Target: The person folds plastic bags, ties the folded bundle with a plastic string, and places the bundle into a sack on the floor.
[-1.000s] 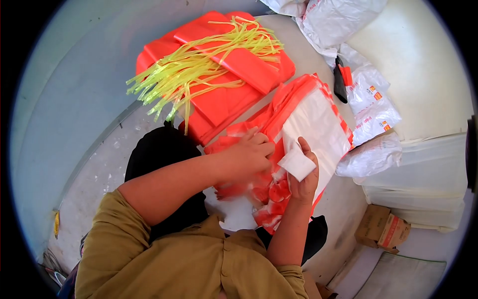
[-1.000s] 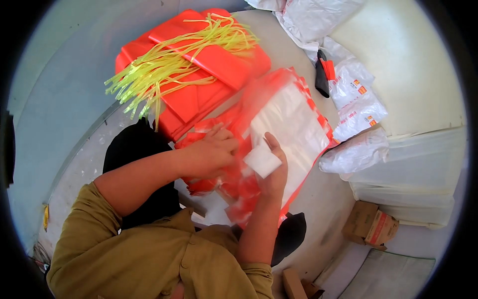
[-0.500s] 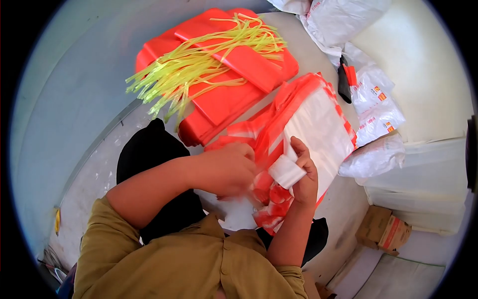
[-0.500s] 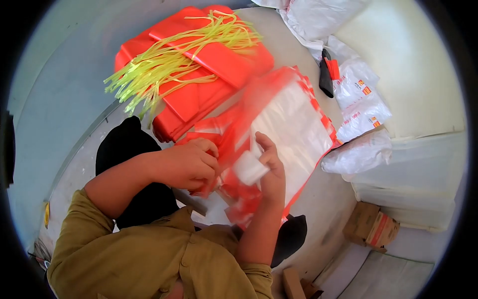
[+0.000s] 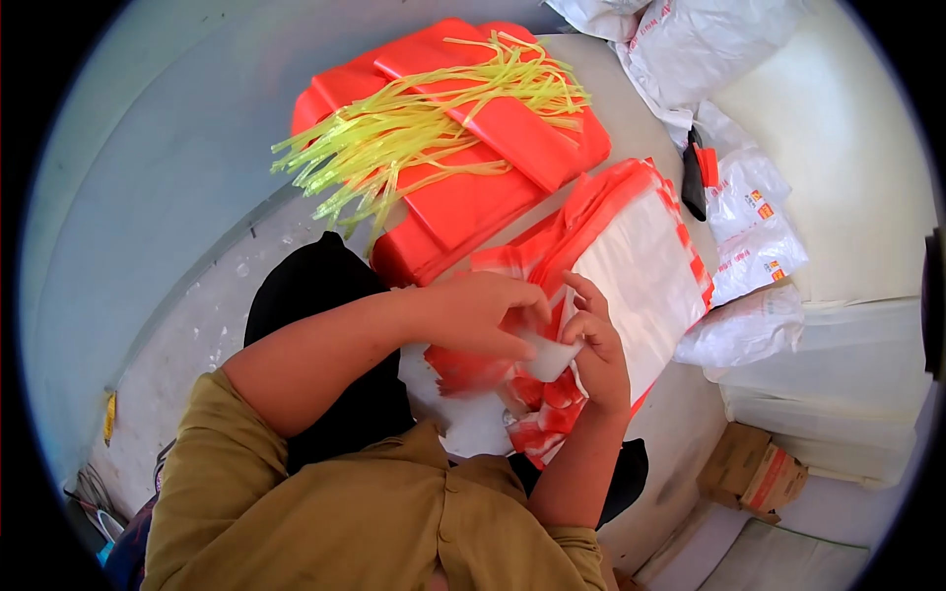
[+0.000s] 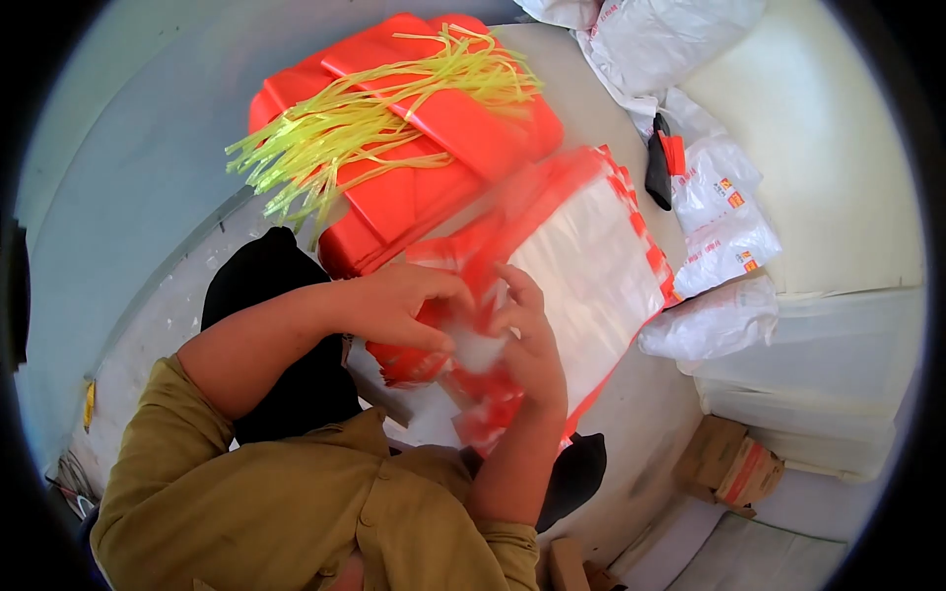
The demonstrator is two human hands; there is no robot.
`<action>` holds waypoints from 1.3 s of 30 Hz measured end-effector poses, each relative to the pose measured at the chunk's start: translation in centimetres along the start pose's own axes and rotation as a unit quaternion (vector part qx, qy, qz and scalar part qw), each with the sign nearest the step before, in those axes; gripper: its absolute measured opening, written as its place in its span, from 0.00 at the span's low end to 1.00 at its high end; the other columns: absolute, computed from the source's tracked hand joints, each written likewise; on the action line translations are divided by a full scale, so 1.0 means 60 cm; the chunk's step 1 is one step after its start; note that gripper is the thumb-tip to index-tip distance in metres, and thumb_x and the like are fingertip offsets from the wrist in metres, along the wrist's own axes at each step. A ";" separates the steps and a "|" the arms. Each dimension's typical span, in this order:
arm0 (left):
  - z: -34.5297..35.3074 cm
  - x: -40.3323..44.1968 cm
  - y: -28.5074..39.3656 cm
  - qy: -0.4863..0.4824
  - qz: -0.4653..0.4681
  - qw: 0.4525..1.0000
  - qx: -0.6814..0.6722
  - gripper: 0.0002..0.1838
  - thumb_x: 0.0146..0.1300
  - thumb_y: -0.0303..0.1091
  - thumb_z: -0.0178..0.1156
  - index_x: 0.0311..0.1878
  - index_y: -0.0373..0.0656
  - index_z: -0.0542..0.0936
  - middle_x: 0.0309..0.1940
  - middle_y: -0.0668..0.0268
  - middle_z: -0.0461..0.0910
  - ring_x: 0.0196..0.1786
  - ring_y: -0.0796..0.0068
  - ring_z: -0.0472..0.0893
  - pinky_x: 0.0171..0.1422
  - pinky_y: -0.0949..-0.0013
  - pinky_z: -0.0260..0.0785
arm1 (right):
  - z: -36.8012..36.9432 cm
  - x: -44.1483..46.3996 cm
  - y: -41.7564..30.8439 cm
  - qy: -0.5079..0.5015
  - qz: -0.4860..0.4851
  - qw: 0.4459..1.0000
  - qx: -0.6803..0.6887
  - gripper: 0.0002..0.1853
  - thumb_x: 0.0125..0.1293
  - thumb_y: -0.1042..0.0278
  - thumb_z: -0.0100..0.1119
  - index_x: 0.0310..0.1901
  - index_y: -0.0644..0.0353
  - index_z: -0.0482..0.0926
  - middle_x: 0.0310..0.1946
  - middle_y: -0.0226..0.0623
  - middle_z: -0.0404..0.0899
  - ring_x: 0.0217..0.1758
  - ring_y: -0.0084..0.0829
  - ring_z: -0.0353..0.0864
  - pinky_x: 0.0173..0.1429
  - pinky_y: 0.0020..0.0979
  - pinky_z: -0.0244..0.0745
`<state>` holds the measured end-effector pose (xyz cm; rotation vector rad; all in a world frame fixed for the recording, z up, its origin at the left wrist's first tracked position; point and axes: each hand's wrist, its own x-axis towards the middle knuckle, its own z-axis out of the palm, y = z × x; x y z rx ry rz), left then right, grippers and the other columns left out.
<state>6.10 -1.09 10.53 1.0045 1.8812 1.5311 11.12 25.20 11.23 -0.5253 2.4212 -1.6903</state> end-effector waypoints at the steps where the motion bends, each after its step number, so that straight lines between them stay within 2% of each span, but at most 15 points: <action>1: -0.006 -0.001 0.006 -0.040 -0.033 0.998 -0.019 0.26 0.63 0.40 0.71 0.63 0.41 0.81 0.52 0.58 0.85 0.56 0.64 0.83 0.64 0.62 0.74 | 0.004 0.002 -0.008 -0.003 0.000 1.000 -0.031 0.10 0.56 0.83 0.51 0.34 0.55 0.76 0.76 0.46 0.65 0.79 0.47 0.61 0.82 0.46 0.50; 2: -0.010 -0.001 0.007 -0.080 -0.067 0.994 -0.038 0.26 0.64 0.41 0.70 0.63 0.40 0.81 0.50 0.59 0.86 0.54 0.66 0.85 0.61 0.62 0.75 | 0.008 0.005 -0.016 -0.005 0.000 0.998 -0.062 0.10 0.56 0.83 0.51 0.35 0.55 0.77 0.75 0.45 0.66 0.79 0.48 0.61 0.82 0.46 0.51; 5: -0.021 -0.016 -0.013 -0.180 -0.013 0.984 -0.009 0.23 0.69 0.40 0.67 0.63 0.39 0.81 0.44 0.61 0.88 0.48 0.71 0.87 0.55 0.66 0.78 | 0.024 0.010 -0.032 0.014 0.011 0.989 -0.147 0.14 0.55 0.84 0.52 0.40 0.57 0.80 0.71 0.42 0.72 0.77 0.47 0.64 0.80 0.44 0.57; 8: -0.041 -0.024 -0.015 -0.264 -0.022 0.964 0.006 0.21 0.71 0.40 0.64 0.62 0.39 0.82 0.45 0.60 0.88 0.49 0.71 0.87 0.56 0.66 0.77 | 0.042 0.020 -0.043 0.044 0.002 0.971 -0.236 0.20 0.54 0.88 0.51 0.46 0.58 0.82 0.67 0.38 0.78 0.75 0.45 0.67 0.78 0.42 0.63; 11: -0.060 -0.040 -0.003 -0.260 -0.158 0.949 -0.086 0.18 0.72 0.39 0.63 0.59 0.39 0.83 0.45 0.60 0.88 0.49 0.71 0.87 0.55 0.66 0.77 | 0.057 0.028 -0.041 0.028 -0.015 0.946 -0.322 0.23 0.54 0.88 0.53 0.50 0.57 0.83 0.62 0.36 0.82 0.72 0.47 0.70 0.74 0.42 0.68; 14: -0.066 -0.036 -0.023 -0.169 -0.163 0.971 -0.042 0.15 0.72 0.36 0.61 0.55 0.38 0.83 0.46 0.58 0.87 0.48 0.68 0.87 0.53 0.64 0.77 | 0.077 0.035 -0.051 -0.013 -0.029 0.917 -0.397 0.23 0.53 0.88 0.55 0.50 0.57 0.84 0.59 0.35 0.84 0.69 0.48 0.73 0.71 0.43 0.72; 16: -0.056 -0.034 -0.049 -0.018 -0.074 0.997 0.022 0.14 0.70 0.36 0.61 0.52 0.39 0.84 0.42 0.58 0.87 0.46 0.61 0.86 0.53 0.61 0.77 | 0.090 0.035 -0.055 -0.018 -0.026 0.901 -0.433 0.24 0.52 0.87 0.56 0.51 0.57 0.84 0.58 0.35 0.84 0.67 0.48 0.74 0.70 0.44 0.74; 17: -0.052 -0.032 -0.061 0.058 -0.027 0.996 0.055 0.13 0.70 0.36 0.60 0.51 0.39 0.85 0.40 0.57 0.87 0.45 0.57 0.86 0.53 0.59 0.77 | 0.095 0.036 -0.059 -0.022 -0.027 0.895 -0.444 0.24 0.52 0.87 0.56 0.50 0.57 0.84 0.58 0.35 0.84 0.67 0.48 0.74 0.69 0.44 0.74; 20: -0.045 -0.016 -0.073 0.166 -0.032 0.983 0.070 0.13 0.69 0.33 0.60 0.51 0.39 0.85 0.42 0.56 0.87 0.47 0.54 0.86 0.54 0.58 0.77 | 0.108 0.038 -0.075 -0.030 -0.038 0.881 -0.470 0.24 0.51 0.86 0.57 0.51 0.56 0.84 0.58 0.34 0.83 0.66 0.47 0.75 0.69 0.45 0.74; 23: -0.038 -0.001 -0.088 0.194 -0.008 0.978 0.080 0.12 0.68 0.29 0.61 0.52 0.41 0.86 0.47 0.56 0.86 0.51 0.56 0.83 0.59 0.58 0.74 | 0.114 0.039 -0.080 -0.020 -0.045 0.869 -0.492 0.25 0.51 0.85 0.58 0.53 0.58 0.83 0.59 0.34 0.83 0.67 0.47 0.74 0.69 0.45 0.73; 26: -0.037 0.011 -0.079 0.162 0.010 0.981 0.104 0.13 0.69 0.30 0.58 0.52 0.39 0.85 0.46 0.54 0.87 0.51 0.52 0.85 0.58 0.55 0.76 | 0.114 0.045 -0.072 -0.002 -0.020 0.858 -0.514 0.27 0.49 0.83 0.59 0.55 0.60 0.82 0.59 0.35 0.83 0.67 0.46 0.74 0.70 0.45 0.71; 32: -0.019 0.021 -0.081 0.121 -0.054 0.980 0.150 0.16 0.68 0.29 0.58 0.57 0.43 0.85 0.48 0.55 0.86 0.52 0.50 0.81 0.61 0.53 0.72 | 0.109 0.062 -0.067 -0.014 -0.039 0.855 -0.518 0.29 0.47 0.81 0.60 0.57 0.61 0.81 0.56 0.36 0.84 0.65 0.47 0.74 0.71 0.45 0.69; 39: -0.016 0.023 -0.074 0.105 -0.054 0.976 0.184 0.15 0.65 0.32 0.60 0.53 0.43 0.86 0.45 0.54 0.87 0.52 0.50 0.84 0.56 0.50 0.75 | 0.093 0.073 -0.078 -0.031 0.018 0.881 -0.472 0.30 0.47 0.78 0.60 0.58 0.60 0.81 0.54 0.40 0.85 0.67 0.48 0.72 0.74 0.44 0.67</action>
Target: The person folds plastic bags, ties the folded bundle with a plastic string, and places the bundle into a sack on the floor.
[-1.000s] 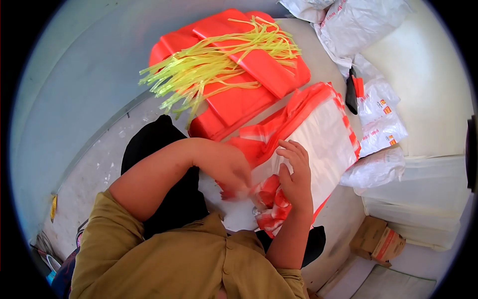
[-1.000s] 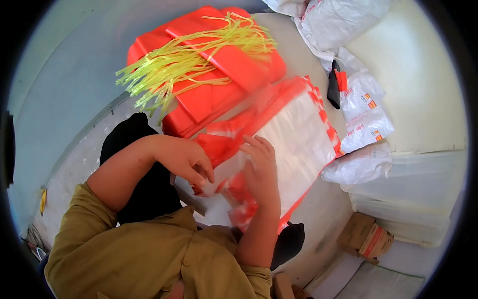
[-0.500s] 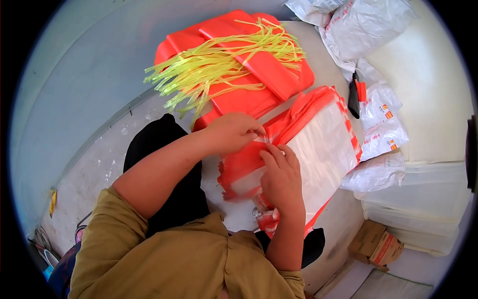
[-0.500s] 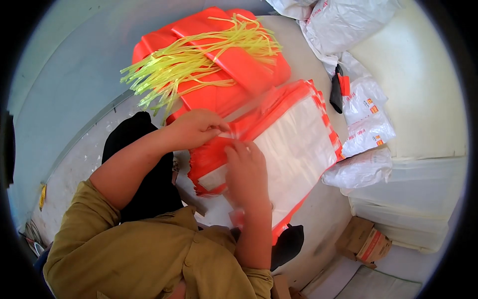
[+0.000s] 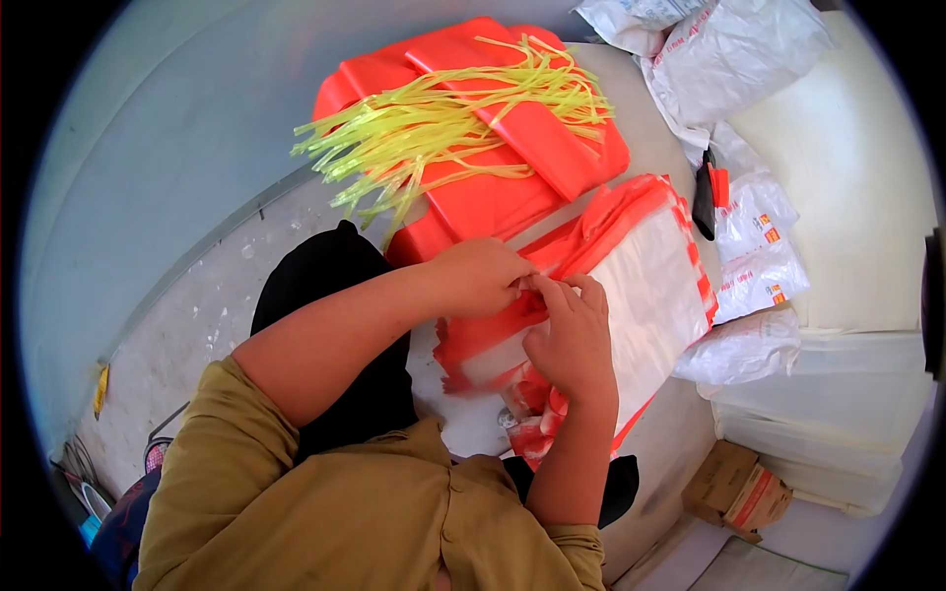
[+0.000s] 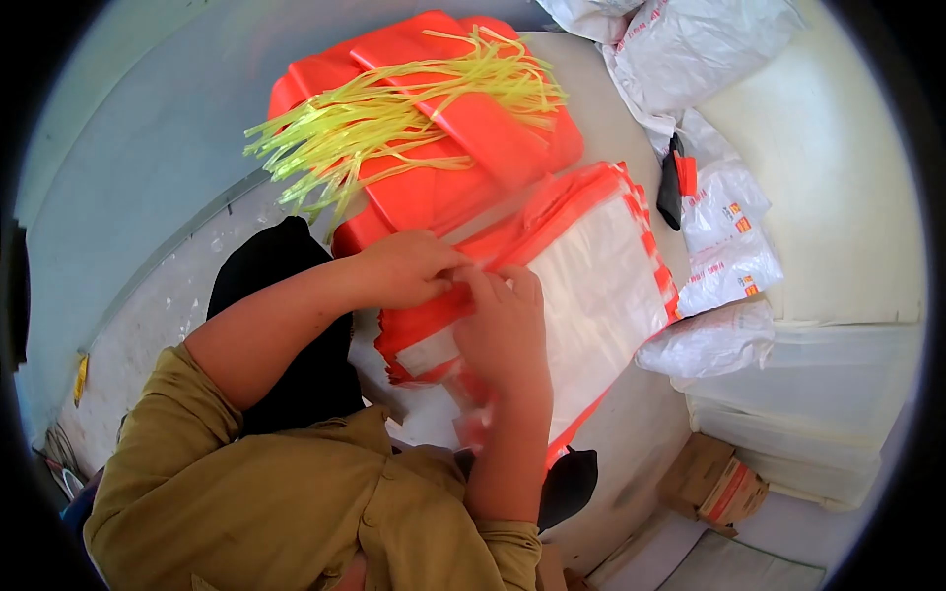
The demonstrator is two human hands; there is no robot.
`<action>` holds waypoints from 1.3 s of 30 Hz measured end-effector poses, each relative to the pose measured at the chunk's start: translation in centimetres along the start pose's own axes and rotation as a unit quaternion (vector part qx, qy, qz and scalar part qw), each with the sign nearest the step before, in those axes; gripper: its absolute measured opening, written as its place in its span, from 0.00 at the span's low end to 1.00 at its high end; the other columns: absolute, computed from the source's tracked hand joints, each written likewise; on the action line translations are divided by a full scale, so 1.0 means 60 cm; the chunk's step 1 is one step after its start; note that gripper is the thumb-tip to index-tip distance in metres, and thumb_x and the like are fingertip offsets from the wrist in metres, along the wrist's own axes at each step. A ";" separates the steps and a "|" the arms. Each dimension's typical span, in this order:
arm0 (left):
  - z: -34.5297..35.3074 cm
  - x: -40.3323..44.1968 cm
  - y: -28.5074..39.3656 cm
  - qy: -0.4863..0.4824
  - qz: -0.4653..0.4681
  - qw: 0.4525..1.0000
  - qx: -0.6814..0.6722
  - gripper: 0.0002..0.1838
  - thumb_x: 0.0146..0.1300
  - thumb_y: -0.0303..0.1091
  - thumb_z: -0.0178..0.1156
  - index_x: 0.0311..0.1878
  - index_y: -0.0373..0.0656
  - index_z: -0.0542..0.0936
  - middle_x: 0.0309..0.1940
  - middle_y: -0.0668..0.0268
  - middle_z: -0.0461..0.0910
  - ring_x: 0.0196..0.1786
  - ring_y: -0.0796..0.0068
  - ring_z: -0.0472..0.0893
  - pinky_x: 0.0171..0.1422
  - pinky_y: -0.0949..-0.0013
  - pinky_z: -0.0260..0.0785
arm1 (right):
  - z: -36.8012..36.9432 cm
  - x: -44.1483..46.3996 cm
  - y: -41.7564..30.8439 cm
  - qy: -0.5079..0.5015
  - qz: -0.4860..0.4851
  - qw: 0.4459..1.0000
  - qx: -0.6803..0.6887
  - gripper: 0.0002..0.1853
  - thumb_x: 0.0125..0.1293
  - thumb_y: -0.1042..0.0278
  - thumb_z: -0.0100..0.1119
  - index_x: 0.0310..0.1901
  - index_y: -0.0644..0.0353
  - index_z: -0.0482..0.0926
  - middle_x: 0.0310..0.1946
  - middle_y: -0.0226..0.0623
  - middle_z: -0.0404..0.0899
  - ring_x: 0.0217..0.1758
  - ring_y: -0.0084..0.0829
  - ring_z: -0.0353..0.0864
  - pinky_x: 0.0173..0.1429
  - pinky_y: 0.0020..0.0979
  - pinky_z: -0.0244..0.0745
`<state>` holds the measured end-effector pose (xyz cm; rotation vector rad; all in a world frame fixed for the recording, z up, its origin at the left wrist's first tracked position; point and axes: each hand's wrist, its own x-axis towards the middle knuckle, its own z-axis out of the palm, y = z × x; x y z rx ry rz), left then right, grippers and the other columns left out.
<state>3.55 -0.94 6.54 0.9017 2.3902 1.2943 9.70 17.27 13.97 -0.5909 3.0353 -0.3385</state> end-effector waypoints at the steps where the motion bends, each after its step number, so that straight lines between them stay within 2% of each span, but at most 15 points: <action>1: -0.009 -0.002 0.008 -0.021 -0.008 1.000 0.005 0.16 0.64 0.33 0.61 0.53 0.43 0.86 0.45 0.54 0.87 0.51 0.50 0.84 0.56 0.50 0.76 | -0.002 0.000 0.003 0.002 0.001 1.000 0.004 0.30 0.47 0.77 0.61 0.58 0.60 0.81 0.54 0.41 0.84 0.67 0.48 0.71 0.74 0.44 0.67; 11: -0.017 -0.004 0.019 -0.118 -0.064 0.989 0.056 0.17 0.60 0.32 0.62 0.53 0.46 0.87 0.46 0.55 0.87 0.51 0.54 0.86 0.55 0.53 0.78 | 0.000 0.001 0.014 -0.025 -0.003 0.998 0.056 0.32 0.45 0.75 0.60 0.59 0.61 0.80 0.54 0.45 0.84 0.71 0.51 0.68 0.75 0.46 0.66; 14: -0.009 -0.010 0.004 -0.094 -0.017 0.995 -0.010 0.17 0.59 0.33 0.61 0.51 0.44 0.85 0.39 0.54 0.87 0.45 0.50 0.85 0.51 0.50 0.77 | 0.007 0.002 0.017 -0.035 -0.005 0.997 0.062 0.32 0.45 0.75 0.60 0.59 0.62 0.79 0.54 0.45 0.84 0.72 0.52 0.68 0.75 0.45 0.66; 17: -0.005 -0.006 -0.006 -0.133 -0.065 0.985 -0.088 0.14 0.59 0.32 0.60 0.47 0.41 0.86 0.40 0.53 0.87 0.47 0.51 0.86 0.51 0.51 0.77 | 0.010 0.002 0.015 -0.032 -0.008 0.997 0.073 0.32 0.45 0.76 0.60 0.58 0.61 0.80 0.53 0.47 0.83 0.70 0.52 0.69 0.74 0.45 0.67; 20: -0.014 -0.007 -0.001 -0.136 -0.076 0.985 -0.067 0.13 0.58 0.31 0.60 0.45 0.40 0.86 0.39 0.54 0.86 0.46 0.50 0.85 0.51 0.51 0.77 | 0.016 0.000 0.009 0.001 -0.017 0.996 0.088 0.30 0.45 0.80 0.60 0.56 0.60 0.82 0.53 0.50 0.80 0.65 0.54 0.72 0.70 0.45 0.70; 23: -0.006 0.000 -0.011 -0.126 -0.055 0.989 0.052 0.14 0.58 0.30 0.59 0.45 0.46 0.88 0.39 0.56 0.88 0.44 0.53 0.87 0.47 0.53 0.78 | 0.025 -0.002 0.014 -0.007 -0.010 0.995 0.103 0.31 0.44 0.78 0.60 0.57 0.61 0.80 0.53 0.48 0.80 0.65 0.52 0.71 0.72 0.45 0.68; 25: -0.001 -0.003 -0.013 -0.091 -0.049 0.993 0.049 0.14 0.58 0.30 0.58 0.45 0.45 0.87 0.39 0.56 0.88 0.45 0.52 0.87 0.48 0.53 0.77 | 0.029 -0.002 0.021 -0.034 -0.011 0.994 0.103 0.34 0.44 0.75 0.60 0.60 0.62 0.78 0.51 0.45 0.84 0.66 0.50 0.70 0.76 0.43 0.64; 28: -0.002 -0.007 -0.009 -0.048 -0.047 0.997 0.027 0.13 0.58 0.29 0.58 0.46 0.44 0.87 0.40 0.56 0.88 0.46 0.52 0.86 0.49 0.53 0.77 | 0.016 -0.006 0.007 -0.043 0.013 0.994 0.100 0.31 0.44 0.76 0.60 0.57 0.61 0.80 0.48 0.41 0.82 0.64 0.49 0.71 0.79 0.46 0.60; 32: -0.003 -0.002 -0.005 0.000 -0.086 0.996 -0.019 0.10 0.61 0.31 0.59 0.44 0.44 0.85 0.41 0.56 0.85 0.50 0.51 0.83 0.55 0.51 0.74 | -0.003 -0.021 -0.010 -0.050 -0.046 0.998 0.015 0.25 0.45 0.78 0.59 0.51 0.58 0.83 0.45 0.37 0.81 0.63 0.48 0.72 0.82 0.55 0.55; 35: 0.000 -0.001 -0.009 0.078 -0.040 0.996 0.001 0.11 0.62 0.32 0.60 0.46 0.43 0.84 0.44 0.55 0.84 0.53 0.50 0.81 0.58 0.51 0.73 | 0.001 -0.035 -0.013 -0.050 -0.068 0.995 -0.043 0.22 0.46 0.79 0.59 0.47 0.57 0.84 0.44 0.36 0.81 0.64 0.47 0.73 0.83 0.61 0.52; 39: 0.010 0.008 -0.022 0.122 -0.005 0.992 0.023 0.19 0.62 0.32 0.62 0.57 0.40 0.82 0.52 0.48 0.84 0.56 0.50 0.82 0.61 0.52 0.75 | -0.012 -0.037 -0.017 -0.061 -0.069 0.995 -0.042 0.21 0.44 0.79 0.63 0.44 0.58 0.84 0.44 0.34 0.82 0.66 0.47 0.72 0.82 0.63 0.51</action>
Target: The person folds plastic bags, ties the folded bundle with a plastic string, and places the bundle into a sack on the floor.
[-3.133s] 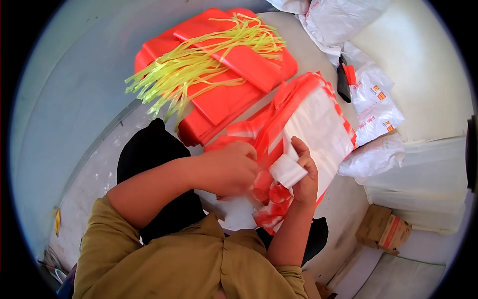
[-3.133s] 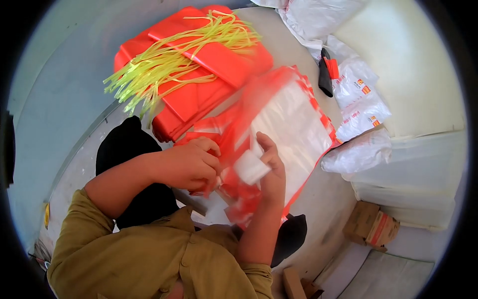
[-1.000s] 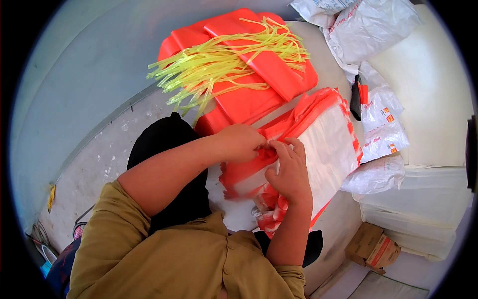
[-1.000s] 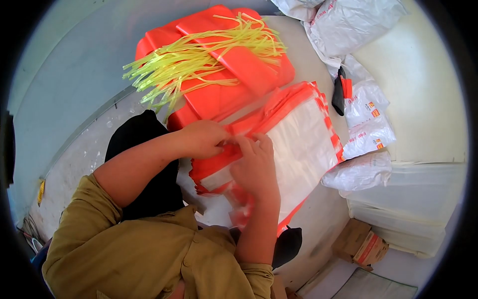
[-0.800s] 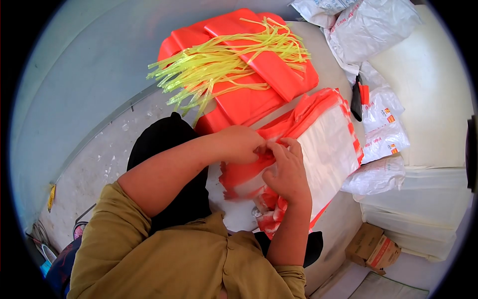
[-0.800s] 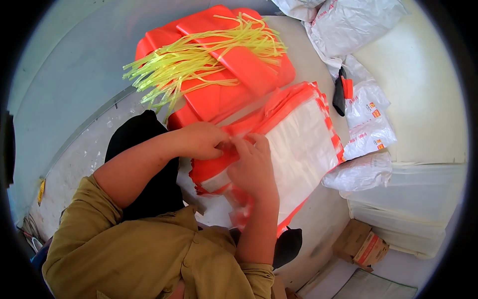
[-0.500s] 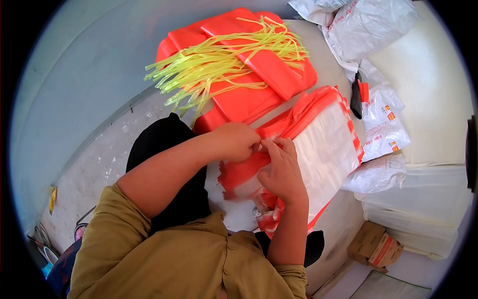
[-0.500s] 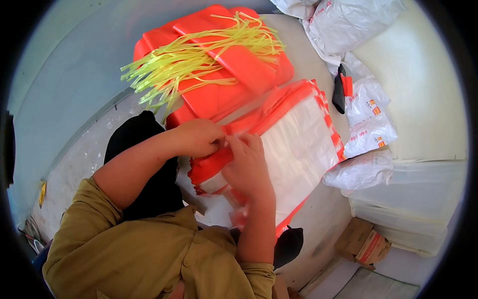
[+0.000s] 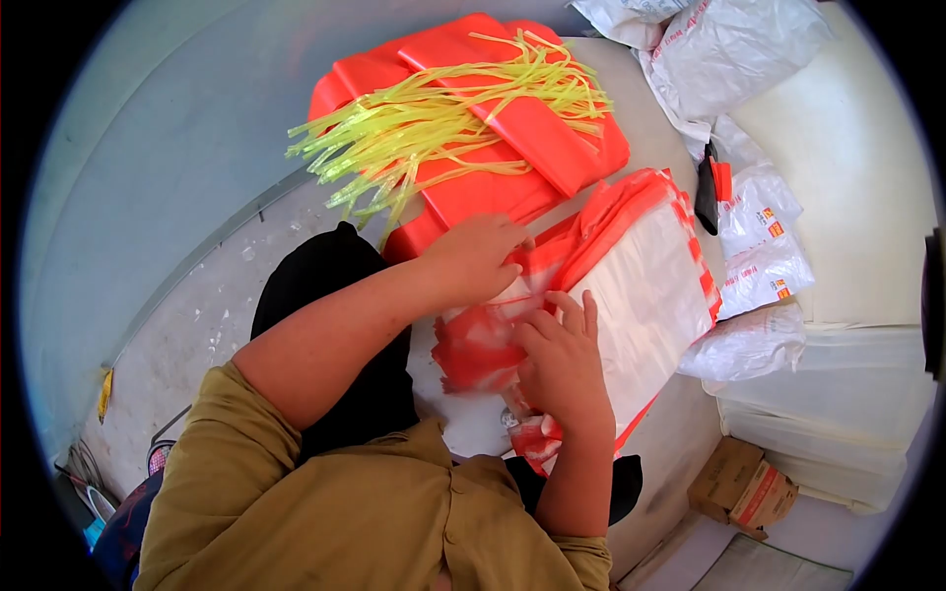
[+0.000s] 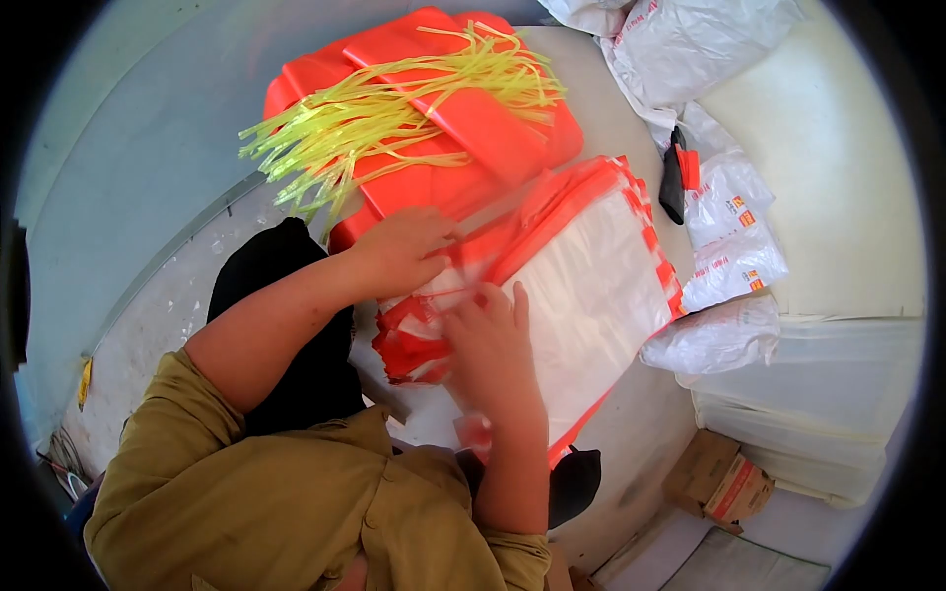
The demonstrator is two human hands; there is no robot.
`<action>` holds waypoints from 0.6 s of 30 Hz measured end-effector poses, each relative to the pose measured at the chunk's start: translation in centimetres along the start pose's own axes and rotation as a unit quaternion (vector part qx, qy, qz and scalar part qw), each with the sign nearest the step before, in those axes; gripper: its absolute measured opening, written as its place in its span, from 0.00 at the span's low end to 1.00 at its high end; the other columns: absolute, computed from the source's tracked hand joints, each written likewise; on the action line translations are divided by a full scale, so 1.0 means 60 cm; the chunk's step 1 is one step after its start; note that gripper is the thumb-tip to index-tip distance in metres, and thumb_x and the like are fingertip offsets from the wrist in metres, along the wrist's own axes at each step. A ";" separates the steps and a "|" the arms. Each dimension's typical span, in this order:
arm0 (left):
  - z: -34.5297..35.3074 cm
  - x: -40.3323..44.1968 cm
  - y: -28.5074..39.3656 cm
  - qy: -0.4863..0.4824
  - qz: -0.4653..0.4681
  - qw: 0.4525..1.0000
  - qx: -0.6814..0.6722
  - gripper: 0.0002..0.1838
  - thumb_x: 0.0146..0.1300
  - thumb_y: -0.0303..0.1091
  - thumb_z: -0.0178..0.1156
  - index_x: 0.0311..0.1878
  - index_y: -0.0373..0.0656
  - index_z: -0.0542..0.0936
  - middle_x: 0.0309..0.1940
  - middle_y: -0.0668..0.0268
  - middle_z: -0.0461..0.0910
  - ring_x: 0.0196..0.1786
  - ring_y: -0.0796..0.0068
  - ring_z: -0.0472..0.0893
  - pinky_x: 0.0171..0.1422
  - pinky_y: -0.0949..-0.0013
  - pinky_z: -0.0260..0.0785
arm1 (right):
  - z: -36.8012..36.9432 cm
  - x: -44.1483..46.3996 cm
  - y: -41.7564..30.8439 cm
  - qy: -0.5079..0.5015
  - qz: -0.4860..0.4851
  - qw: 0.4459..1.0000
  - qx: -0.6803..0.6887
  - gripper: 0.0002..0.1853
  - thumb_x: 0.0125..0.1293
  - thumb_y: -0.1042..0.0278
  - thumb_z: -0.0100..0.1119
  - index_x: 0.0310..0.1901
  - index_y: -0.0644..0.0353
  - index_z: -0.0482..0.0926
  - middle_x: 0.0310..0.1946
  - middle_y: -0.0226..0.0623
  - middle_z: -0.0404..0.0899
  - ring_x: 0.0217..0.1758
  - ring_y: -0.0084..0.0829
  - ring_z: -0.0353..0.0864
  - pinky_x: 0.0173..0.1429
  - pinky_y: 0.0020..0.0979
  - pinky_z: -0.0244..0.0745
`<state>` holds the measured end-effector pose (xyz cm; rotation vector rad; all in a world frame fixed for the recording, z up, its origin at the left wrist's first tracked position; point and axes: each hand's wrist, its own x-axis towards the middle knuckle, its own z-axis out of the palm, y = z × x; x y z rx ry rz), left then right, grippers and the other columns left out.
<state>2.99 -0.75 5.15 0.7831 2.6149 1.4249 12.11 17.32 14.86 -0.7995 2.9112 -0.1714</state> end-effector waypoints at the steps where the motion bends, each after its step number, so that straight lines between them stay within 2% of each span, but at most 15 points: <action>1: 0.002 0.001 0.001 0.008 0.000 1.000 -0.014 0.21 0.63 0.33 0.63 0.59 0.39 0.81 0.52 0.47 0.84 0.57 0.49 0.82 0.62 0.52 0.75 | -0.009 0.000 0.001 -0.006 0.006 1.000 0.014 0.21 0.44 0.79 0.64 0.44 0.58 0.84 0.45 0.33 0.82 0.67 0.47 0.72 0.82 0.63 0.52; 5: 0.005 0.010 0.009 -0.034 -0.053 0.992 -0.107 0.27 0.65 0.35 0.63 0.66 0.36 0.76 0.55 0.45 0.83 0.59 0.45 0.81 0.65 0.51 0.73 | -0.033 -0.031 0.042 0.077 0.004 0.991 0.105 0.22 0.44 0.77 0.69 0.46 0.55 0.86 0.52 0.31 0.85 0.69 0.47 0.72 0.82 0.58 0.54; 7: -0.001 0.014 0.025 -0.069 -0.078 0.991 -0.088 0.29 0.66 0.37 0.63 0.69 0.36 0.74 0.57 0.44 0.83 0.60 0.45 0.81 0.66 0.51 0.73 | -0.024 -0.052 0.087 0.131 -0.023 0.974 0.182 0.22 0.45 0.74 0.71 0.47 0.56 0.87 0.56 0.33 0.85 0.73 0.46 0.70 0.80 0.52 0.57; 8: -0.003 0.017 0.032 -0.087 -0.089 0.989 -0.078 0.30 0.67 0.37 0.62 0.71 0.35 0.72 0.58 0.44 0.82 0.61 0.45 0.81 0.66 0.51 0.73 | -0.017 -0.064 0.096 0.166 0.033 0.946 0.278 0.22 0.47 0.74 0.72 0.49 0.57 0.86 0.58 0.34 0.84 0.73 0.45 0.70 0.79 0.50 0.60; 10: 0.000 0.023 0.039 -0.093 -0.086 0.990 -0.066 0.31 0.67 0.38 0.62 0.72 0.36 0.71 0.58 0.44 0.82 0.61 0.45 0.81 0.67 0.52 0.73 | -0.003 -0.079 0.107 0.230 0.141 0.848 0.456 0.23 0.50 0.74 0.73 0.52 0.59 0.85 0.62 0.37 0.82 0.72 0.44 0.72 0.78 0.45 0.64; 11: 0.001 0.025 0.041 -0.095 -0.086 0.990 -0.060 0.32 0.67 0.39 0.62 0.72 0.36 0.71 0.58 0.45 0.82 0.61 0.45 0.81 0.67 0.52 0.73 | 0.004 -0.082 0.112 0.283 0.223 0.723 0.589 0.23 0.61 0.70 0.70 0.58 0.63 0.81 0.66 0.43 0.79 0.73 0.45 0.73 0.76 0.40 0.67; 13: 0.002 0.026 0.047 -0.086 -0.089 0.991 -0.056 0.31 0.67 0.39 0.62 0.71 0.36 0.72 0.58 0.45 0.82 0.62 0.45 0.81 0.67 0.52 0.72 | 0.038 -0.097 0.145 0.315 0.157 0.803 0.481 0.30 0.70 0.56 0.63 0.68 0.62 0.73 0.70 0.49 0.73 0.77 0.50 0.68 0.78 0.51 0.65; 15: 0.005 0.028 0.050 -0.078 -0.087 0.992 -0.051 0.30 0.67 0.39 0.63 0.70 0.36 0.73 0.58 0.45 0.82 0.62 0.46 0.81 0.67 0.53 0.72 | 0.064 -0.101 0.173 0.364 0.054 0.708 0.603 0.35 0.76 0.47 0.58 0.76 0.60 0.66 0.73 0.49 0.71 0.79 0.55 0.64 0.83 0.59 0.56; 18: 0.022 0.030 0.042 -0.062 -0.065 0.995 -0.042 0.29 0.67 0.38 0.63 0.68 0.36 0.75 0.59 0.47 0.82 0.61 0.47 0.81 0.67 0.53 0.72 | 0.074 -0.102 0.193 0.361 -0.035 0.617 0.699 0.32 0.78 0.48 0.56 0.76 0.57 0.67 0.72 0.44 0.73 0.79 0.57 0.64 0.85 0.61 0.47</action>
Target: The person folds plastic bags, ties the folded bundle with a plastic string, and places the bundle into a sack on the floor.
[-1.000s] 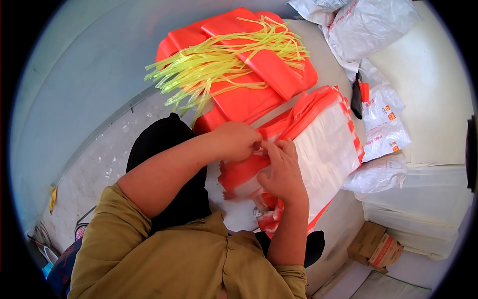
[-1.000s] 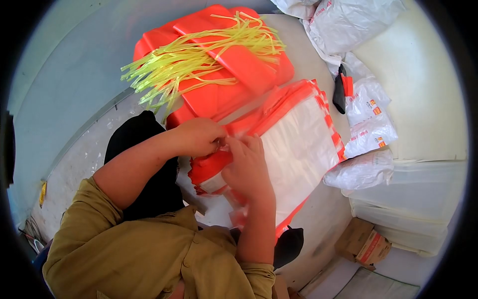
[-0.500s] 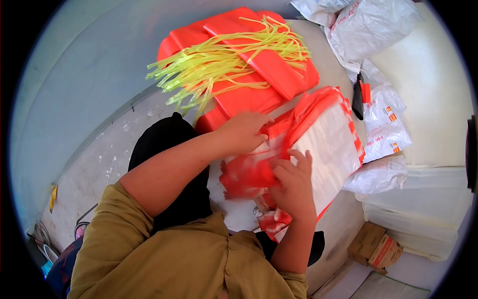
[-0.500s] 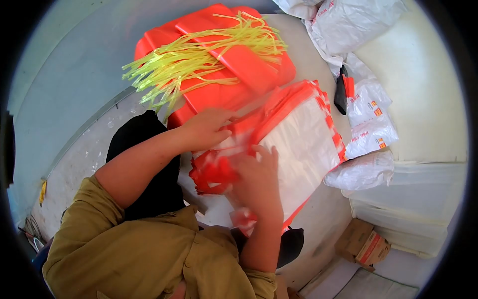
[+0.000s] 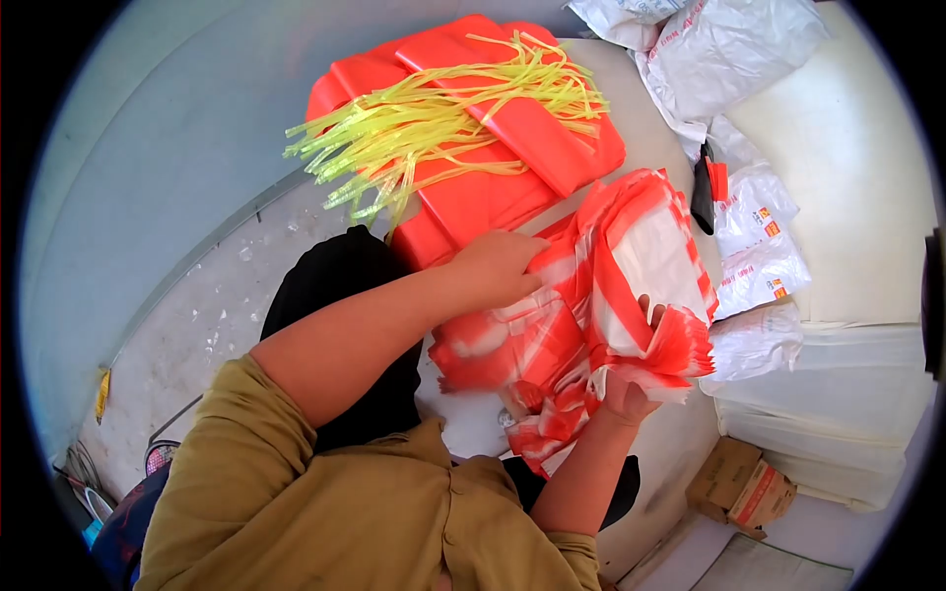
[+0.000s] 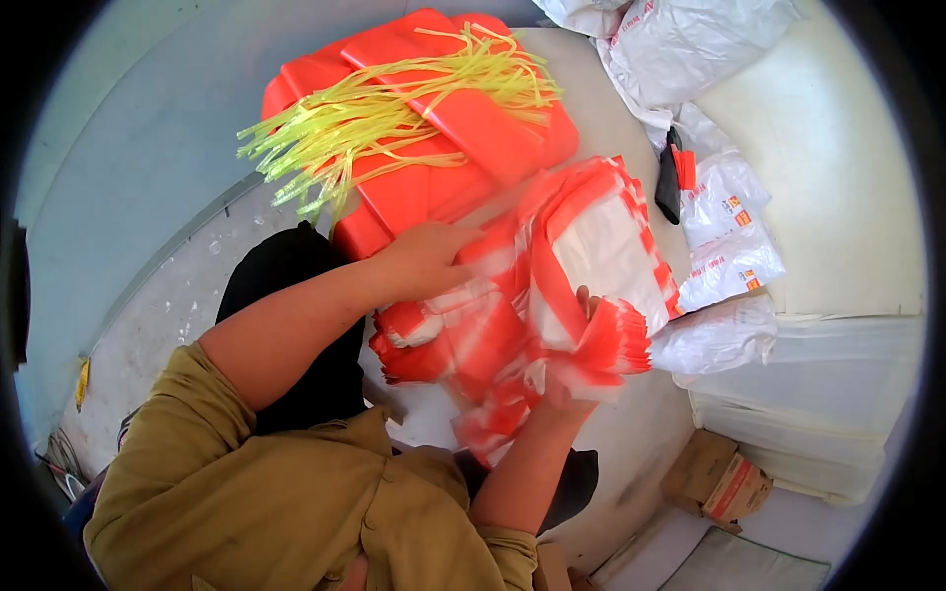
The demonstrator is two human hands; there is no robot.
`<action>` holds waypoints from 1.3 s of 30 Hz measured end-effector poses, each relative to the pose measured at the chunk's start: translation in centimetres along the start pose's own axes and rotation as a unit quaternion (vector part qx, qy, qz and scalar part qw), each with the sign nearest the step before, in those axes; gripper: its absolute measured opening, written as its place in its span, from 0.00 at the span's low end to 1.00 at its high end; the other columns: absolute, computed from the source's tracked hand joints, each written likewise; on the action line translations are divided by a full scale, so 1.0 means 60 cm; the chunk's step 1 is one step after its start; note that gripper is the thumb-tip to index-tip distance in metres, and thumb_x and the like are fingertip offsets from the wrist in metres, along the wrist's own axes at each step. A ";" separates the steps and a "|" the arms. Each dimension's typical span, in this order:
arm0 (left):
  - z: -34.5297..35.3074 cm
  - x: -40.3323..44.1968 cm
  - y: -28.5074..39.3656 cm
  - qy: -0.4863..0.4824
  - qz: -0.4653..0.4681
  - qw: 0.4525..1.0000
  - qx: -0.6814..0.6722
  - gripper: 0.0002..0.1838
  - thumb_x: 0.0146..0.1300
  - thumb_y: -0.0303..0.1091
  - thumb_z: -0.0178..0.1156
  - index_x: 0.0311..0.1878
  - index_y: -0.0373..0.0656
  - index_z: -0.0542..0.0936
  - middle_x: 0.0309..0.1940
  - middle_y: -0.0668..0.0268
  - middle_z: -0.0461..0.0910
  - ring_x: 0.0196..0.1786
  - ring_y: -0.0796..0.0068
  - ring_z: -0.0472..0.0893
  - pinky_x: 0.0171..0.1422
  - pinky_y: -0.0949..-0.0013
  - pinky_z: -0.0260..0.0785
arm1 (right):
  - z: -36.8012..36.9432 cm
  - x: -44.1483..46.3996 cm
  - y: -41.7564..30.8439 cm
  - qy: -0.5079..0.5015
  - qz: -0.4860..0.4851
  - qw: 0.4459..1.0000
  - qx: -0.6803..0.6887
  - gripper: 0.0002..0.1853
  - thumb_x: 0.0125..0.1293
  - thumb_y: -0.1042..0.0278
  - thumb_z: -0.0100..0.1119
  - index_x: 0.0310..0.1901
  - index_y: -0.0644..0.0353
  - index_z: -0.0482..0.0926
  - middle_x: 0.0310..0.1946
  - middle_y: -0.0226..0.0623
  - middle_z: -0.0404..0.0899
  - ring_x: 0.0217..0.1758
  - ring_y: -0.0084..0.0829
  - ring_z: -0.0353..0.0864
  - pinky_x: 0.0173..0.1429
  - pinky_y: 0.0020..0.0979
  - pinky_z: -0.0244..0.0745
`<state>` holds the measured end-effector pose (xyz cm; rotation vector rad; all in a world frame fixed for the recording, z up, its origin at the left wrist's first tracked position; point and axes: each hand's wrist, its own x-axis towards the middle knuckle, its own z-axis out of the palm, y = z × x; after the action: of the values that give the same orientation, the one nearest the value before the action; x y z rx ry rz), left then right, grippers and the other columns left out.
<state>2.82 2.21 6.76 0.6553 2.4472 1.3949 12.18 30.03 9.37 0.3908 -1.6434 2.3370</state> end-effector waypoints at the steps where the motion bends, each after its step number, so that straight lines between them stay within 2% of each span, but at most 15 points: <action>1: 0.009 0.003 -0.006 0.012 0.015 1.000 0.002 0.28 0.67 0.38 0.63 0.68 0.37 0.76 0.59 0.47 0.82 0.61 0.48 0.81 0.67 0.53 0.73 | -0.006 0.001 0.002 0.017 -0.009 0.999 0.026 0.31 0.78 0.49 0.56 0.76 0.56 0.68 0.73 0.43 0.73 0.80 0.57 0.62 0.86 0.62 0.45; 3: 0.019 0.006 -0.009 0.018 0.026 0.999 0.006 0.27 0.66 0.37 0.63 0.67 0.39 0.78 0.59 0.49 0.83 0.61 0.49 0.81 0.67 0.53 0.73 | -0.009 0.006 0.001 0.053 -0.026 0.995 0.079 0.30 0.77 0.51 0.57 0.76 0.53 0.69 0.73 0.41 0.73 0.81 0.57 0.60 0.86 0.62 0.42; 6: 0.019 0.008 -0.002 0.002 0.012 1.000 0.015 0.25 0.66 0.36 0.63 0.66 0.43 0.79 0.57 0.51 0.84 0.61 0.51 0.81 0.65 0.53 0.74 | 0.006 0.016 -0.020 0.114 0.006 0.965 0.236 0.28 0.75 0.50 0.60 0.70 0.57 0.75 0.68 0.41 0.77 0.77 0.55 0.66 0.86 0.61 0.46; 7: 0.018 0.009 0.001 -0.004 0.005 1.000 0.020 0.24 0.65 0.36 0.63 0.65 0.45 0.80 0.57 0.52 0.84 0.60 0.52 0.82 0.64 0.53 0.74 | -0.015 0.015 -0.023 0.094 0.013 0.960 0.264 0.29 0.72 0.59 0.64 0.73 0.52 0.73 0.76 0.36 0.68 0.84 0.53 0.53 0.86 0.63 0.40; 10: 0.017 0.011 0.008 -0.002 -0.003 1.000 0.013 0.22 0.65 0.35 0.63 0.63 0.47 0.82 0.55 0.54 0.85 0.59 0.53 0.83 0.63 0.54 0.75 | -0.022 0.023 -0.035 0.047 0.000 0.968 0.248 0.29 0.69 0.65 0.65 0.72 0.50 0.74 0.77 0.33 0.67 0.83 0.49 0.54 0.86 0.65 0.38; 14: 0.011 0.010 0.017 -0.004 0.009 0.999 -0.047 0.20 0.63 0.34 0.63 0.59 0.47 0.85 0.52 0.55 0.86 0.56 0.56 0.84 0.60 0.56 0.76 | -0.018 0.030 -0.051 0.068 0.008 0.953 0.296 0.28 0.69 0.66 0.64 0.71 0.51 0.74 0.74 0.31 0.69 0.82 0.49 0.56 0.86 0.66 0.38; 16: 0.000 0.006 0.028 -0.040 0.002 0.994 -0.101 0.19 0.64 0.34 0.63 0.59 0.46 0.85 0.51 0.56 0.86 0.54 0.61 0.85 0.59 0.60 0.76 | -0.013 0.034 -0.054 0.057 0.006 0.951 0.305 0.25 0.73 0.61 0.61 0.70 0.55 0.74 0.70 0.32 0.72 0.80 0.53 0.60 0.86 0.64 0.38; 20: 0.000 -0.002 0.028 -0.058 0.025 0.957 -0.285 0.17 0.66 0.34 0.65 0.58 0.43 0.86 0.48 0.61 0.87 0.50 0.74 0.84 0.55 0.68 0.75 | -0.024 0.037 -0.058 0.060 0.007 0.954 0.295 0.29 0.68 0.69 0.63 0.72 0.51 0.74 0.75 0.31 0.68 0.83 0.47 0.54 0.86 0.66 0.37; 23: -0.030 -0.008 0.051 -0.161 -0.035 0.923 -0.347 0.16 0.67 0.34 0.67 0.57 0.42 0.86 0.48 0.66 0.86 0.50 0.80 0.82 0.56 0.72 0.74 | -0.029 0.043 -0.063 0.059 0.001 0.950 0.308 0.29 0.69 0.69 0.62 0.72 0.53 0.74 0.75 0.32 0.69 0.83 0.47 0.55 0.86 0.66 0.36; 26: -0.026 -0.011 0.044 -0.228 0.031 0.897 -0.379 0.14 0.69 0.31 0.64 0.55 0.41 0.86 0.51 0.70 0.86 0.51 0.86 0.80 0.57 0.73 0.73 | -0.036 0.044 -0.067 0.074 -0.005 0.947 0.311 0.29 0.69 0.69 0.62 0.72 0.54 0.74 0.75 0.33 0.69 0.83 0.48 0.55 0.86 0.66 0.37; 29: -0.030 -0.009 0.038 -0.304 -0.014 0.919 -0.251 0.15 0.69 0.31 0.64 0.57 0.41 0.85 0.50 0.70 0.86 0.51 0.86 0.80 0.57 0.75 0.72 | -0.038 0.046 -0.066 0.076 -0.001 0.949 0.306 0.29 0.69 0.68 0.63 0.72 0.54 0.74 0.74 0.34 0.69 0.83 0.48 0.55 0.86 0.66 0.37; 32: -0.010 -0.013 0.004 -0.284 0.067 0.937 -0.192 0.16 0.70 0.31 0.64 0.59 0.41 0.84 0.44 0.71 0.86 0.46 0.85 0.80 0.52 0.76 0.72 | -0.033 0.045 -0.061 0.074 0.006 0.944 0.321 0.29 0.69 0.68 0.64 0.72 0.54 0.74 0.74 0.35 0.69 0.83 0.49 0.55 0.86 0.65 0.38; 35: -0.021 -0.018 -0.008 -0.310 0.068 0.936 -0.152 0.18 0.70 0.32 0.64 0.61 0.40 0.83 0.42 0.68 0.86 0.42 0.82 0.81 0.49 0.74 0.74 | -0.029 0.044 -0.056 0.060 0.011 0.946 0.318 0.30 0.68 0.68 0.65 0.72 0.54 0.75 0.74 0.36 0.70 0.82 0.48 0.56 0.86 0.65 0.40; 38: -0.056 -0.031 0.007 -0.378 -0.005 0.916 -0.135 0.20 0.70 0.34 0.64 0.64 0.41 0.81 0.39 0.65 0.85 0.38 0.78 0.80 0.46 0.71 0.74 | -0.026 0.044 -0.056 0.052 0.014 0.945 0.321 0.30 0.67 0.68 0.66 0.72 0.54 0.75 0.74 0.37 0.70 0.82 0.48 0.57 0.86 0.64 0.41; 39: -0.063 -0.035 0.007 -0.361 -0.025 0.923 -0.130 0.21 0.69 0.37 0.63 0.64 0.43 0.81 0.40 0.64 0.84 0.40 0.75 0.81 0.48 0.69 0.75 | -0.026 0.044 -0.056 0.054 0.014 0.946 0.318 0.30 0.67 0.68 0.67 0.71 0.54 0.75 0.74 0.37 0.70 0.82 0.48 0.57 0.86 0.64 0.41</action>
<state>3.17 -1.46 9.02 0.8457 1.6586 1.1486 10.82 32.73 12.76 0.3475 -0.8108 2.8095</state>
